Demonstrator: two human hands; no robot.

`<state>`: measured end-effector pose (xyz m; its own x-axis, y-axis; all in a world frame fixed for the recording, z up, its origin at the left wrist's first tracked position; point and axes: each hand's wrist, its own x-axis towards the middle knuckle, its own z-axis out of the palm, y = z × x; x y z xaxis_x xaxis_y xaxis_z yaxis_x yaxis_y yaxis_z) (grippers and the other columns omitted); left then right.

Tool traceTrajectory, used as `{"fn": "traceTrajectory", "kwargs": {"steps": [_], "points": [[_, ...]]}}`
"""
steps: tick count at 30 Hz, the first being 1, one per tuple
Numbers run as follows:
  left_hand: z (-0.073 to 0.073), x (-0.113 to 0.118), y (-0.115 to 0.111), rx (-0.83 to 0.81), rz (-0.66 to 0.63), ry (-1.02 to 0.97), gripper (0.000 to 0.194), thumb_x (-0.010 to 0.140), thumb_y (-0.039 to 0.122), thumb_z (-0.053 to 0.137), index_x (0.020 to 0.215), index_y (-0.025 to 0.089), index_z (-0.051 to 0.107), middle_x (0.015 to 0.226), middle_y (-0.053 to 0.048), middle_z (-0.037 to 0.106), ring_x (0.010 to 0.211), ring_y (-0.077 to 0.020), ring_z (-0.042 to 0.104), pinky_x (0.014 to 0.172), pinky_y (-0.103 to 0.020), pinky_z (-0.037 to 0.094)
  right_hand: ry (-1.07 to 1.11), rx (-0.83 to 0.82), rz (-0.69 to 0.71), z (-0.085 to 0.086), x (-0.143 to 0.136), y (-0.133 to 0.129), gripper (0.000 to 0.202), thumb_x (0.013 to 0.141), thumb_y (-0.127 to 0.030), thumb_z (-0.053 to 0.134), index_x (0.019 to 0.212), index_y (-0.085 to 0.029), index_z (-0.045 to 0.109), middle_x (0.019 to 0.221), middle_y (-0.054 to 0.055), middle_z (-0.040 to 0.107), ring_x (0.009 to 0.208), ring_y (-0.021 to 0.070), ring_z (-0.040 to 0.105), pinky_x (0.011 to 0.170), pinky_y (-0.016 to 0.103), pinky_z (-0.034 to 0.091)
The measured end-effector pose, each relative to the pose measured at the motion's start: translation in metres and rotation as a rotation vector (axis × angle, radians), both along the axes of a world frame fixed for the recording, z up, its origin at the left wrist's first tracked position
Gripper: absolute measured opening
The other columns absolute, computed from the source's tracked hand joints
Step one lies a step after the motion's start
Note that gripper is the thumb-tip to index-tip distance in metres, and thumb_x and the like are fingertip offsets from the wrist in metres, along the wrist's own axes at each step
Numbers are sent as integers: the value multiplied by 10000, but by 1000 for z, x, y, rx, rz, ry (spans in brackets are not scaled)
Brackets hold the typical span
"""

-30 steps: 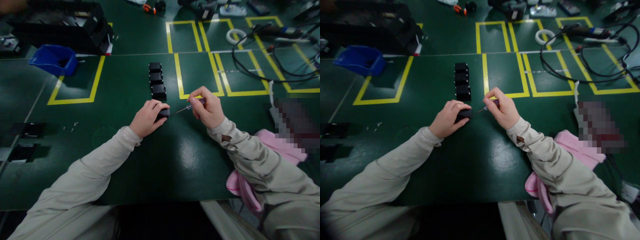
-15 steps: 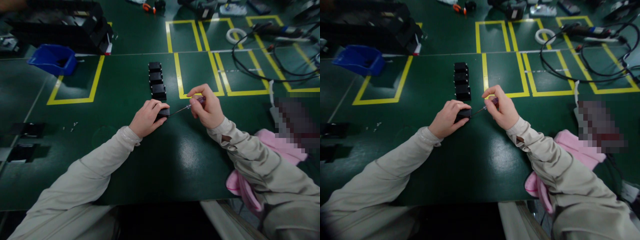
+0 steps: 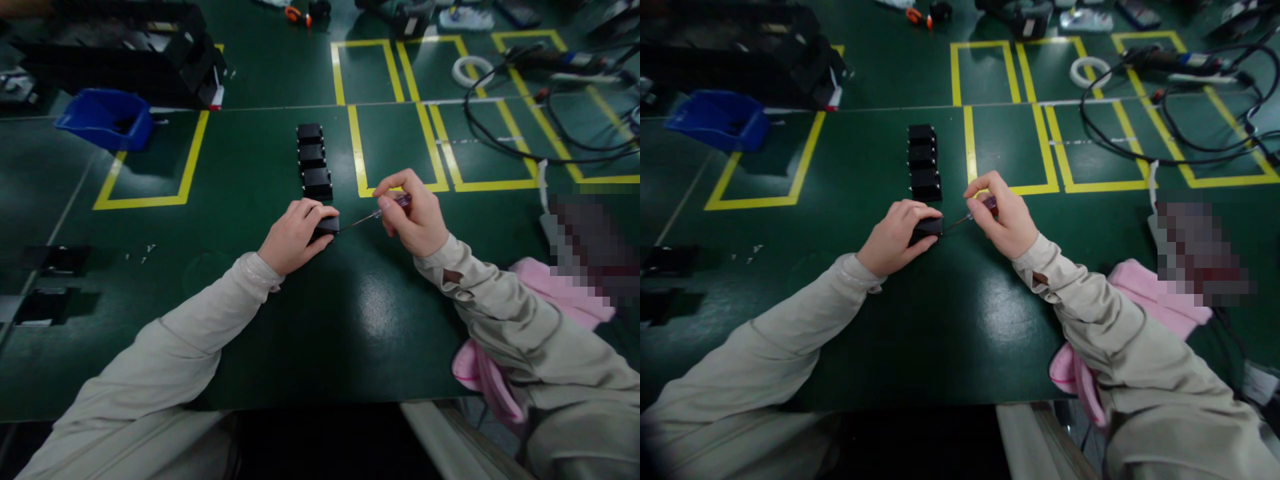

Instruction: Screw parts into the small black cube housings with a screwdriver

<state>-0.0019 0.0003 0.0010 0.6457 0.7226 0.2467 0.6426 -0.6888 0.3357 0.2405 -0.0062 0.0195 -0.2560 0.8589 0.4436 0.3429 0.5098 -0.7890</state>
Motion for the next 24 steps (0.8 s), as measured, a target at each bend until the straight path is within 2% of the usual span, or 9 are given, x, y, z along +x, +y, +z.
{"fn": "traceTrajectory", "kwargs": {"steps": [4,10,14,17,19,24], "points": [[1,0,-1,2,0,1,360,908,256,556,1253,196,475,1191,-95,532,1120,-255,500,962,-434,456,-19,1,-32,0,0,1,175,947,-379,497,886,-217,518,597,-64,461,449,60,423,443,242,331],[2,0,-1,-2,0,-7,365,904,250,561,1254,199,474,1191,-98,532,1117,-258,500,956,-444,459,14,2,-1,-4,1,1,131,958,-351,472,1000,-231,505,603,-71,470,433,72,436,450,263,351],[2,0,-1,-8,3,-6,364,902,242,558,1254,204,475,1193,-98,531,1114,-260,498,953,-447,457,2,-20,-9,-1,0,0,167,957,-392,477,927,-231,511,545,-80,444,404,68,421,421,252,321],[2,1,-1,-9,3,-2,358,904,249,553,1251,200,477,1192,-97,530,1112,-256,496,964,-440,451,-12,16,-33,1,0,0,202,950,-403,488,872,-219,521,624,-46,489,472,69,453,440,247,327],[2,0,-1,-11,0,-1,356,906,257,552,1249,198,477,1193,-96,529,1117,-255,494,974,-437,445,1,36,-29,-1,0,1,171,953,-376,483,903,-217,519,675,-37,506,495,68,468,462,250,348],[2,0,0,-1,-4,-3,355,912,257,547,1253,186,477,1191,-101,531,1115,-252,492,973,-428,447,23,2,-6,-5,2,1,138,965,-360,467,995,-230,501,578,-81,448,416,69,427,448,257,347]]}}
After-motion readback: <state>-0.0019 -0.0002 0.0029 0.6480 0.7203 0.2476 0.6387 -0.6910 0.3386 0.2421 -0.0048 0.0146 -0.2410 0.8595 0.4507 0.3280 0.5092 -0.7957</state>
